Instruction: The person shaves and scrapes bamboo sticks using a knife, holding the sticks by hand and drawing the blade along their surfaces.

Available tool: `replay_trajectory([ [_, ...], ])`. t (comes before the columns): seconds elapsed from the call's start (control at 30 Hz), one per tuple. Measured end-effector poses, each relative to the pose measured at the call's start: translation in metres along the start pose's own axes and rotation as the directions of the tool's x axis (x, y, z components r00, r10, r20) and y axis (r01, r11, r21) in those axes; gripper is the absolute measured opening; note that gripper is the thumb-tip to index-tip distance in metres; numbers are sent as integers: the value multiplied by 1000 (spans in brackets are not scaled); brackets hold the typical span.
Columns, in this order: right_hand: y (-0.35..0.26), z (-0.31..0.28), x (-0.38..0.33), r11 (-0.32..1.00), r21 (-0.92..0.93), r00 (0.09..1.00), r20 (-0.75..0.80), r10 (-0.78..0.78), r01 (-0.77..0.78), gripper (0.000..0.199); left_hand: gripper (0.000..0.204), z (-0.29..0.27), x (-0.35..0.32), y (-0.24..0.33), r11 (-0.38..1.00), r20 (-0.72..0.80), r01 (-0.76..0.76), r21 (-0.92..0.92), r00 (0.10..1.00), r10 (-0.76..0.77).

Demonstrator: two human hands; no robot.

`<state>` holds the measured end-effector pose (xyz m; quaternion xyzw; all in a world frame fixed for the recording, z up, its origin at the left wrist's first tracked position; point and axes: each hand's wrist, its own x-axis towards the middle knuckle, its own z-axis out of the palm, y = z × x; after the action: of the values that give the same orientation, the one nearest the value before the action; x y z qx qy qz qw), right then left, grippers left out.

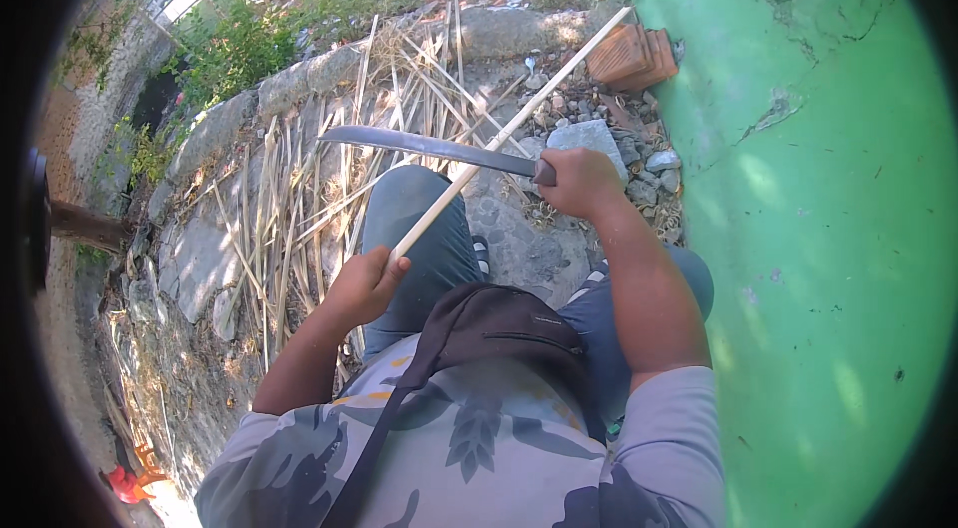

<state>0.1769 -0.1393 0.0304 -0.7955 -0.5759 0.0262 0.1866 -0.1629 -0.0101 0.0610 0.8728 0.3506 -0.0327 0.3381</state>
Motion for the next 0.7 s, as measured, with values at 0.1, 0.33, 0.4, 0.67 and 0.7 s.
replay_trajectory([
  [0.1, 0, 0, -1, 1000, 0, 1000, -24, -6, 6, 20, 51, 3, 1, -2, 1000, -14, -6, 6, 1000, 6],
  [0.33, -1, -2, 0, 1000, 18, 1000, -20, -22, 23, 20, 52, 8, 3, -5, 999, -39, -33, -3, 999, 33],
  [0.4, 0, 0, 0, 999, 15, 999, -14, -30, 30, 20, 52, 9, 3, -6, 1000, -40, -27, -1, 999, 27],
  [0.67, -2, 1, -2, 999, 39, 999, -38, -32, 34, 20, 55, 14, 7, -16, 992, -10, 8, -126, 1000, -10],
  [0.7, -1, 0, -1, 999, 36, 999, -43, -33, 34, 20, 55, 17, 10, -20, 992, -13, 4, -125, 1000, -5],
])
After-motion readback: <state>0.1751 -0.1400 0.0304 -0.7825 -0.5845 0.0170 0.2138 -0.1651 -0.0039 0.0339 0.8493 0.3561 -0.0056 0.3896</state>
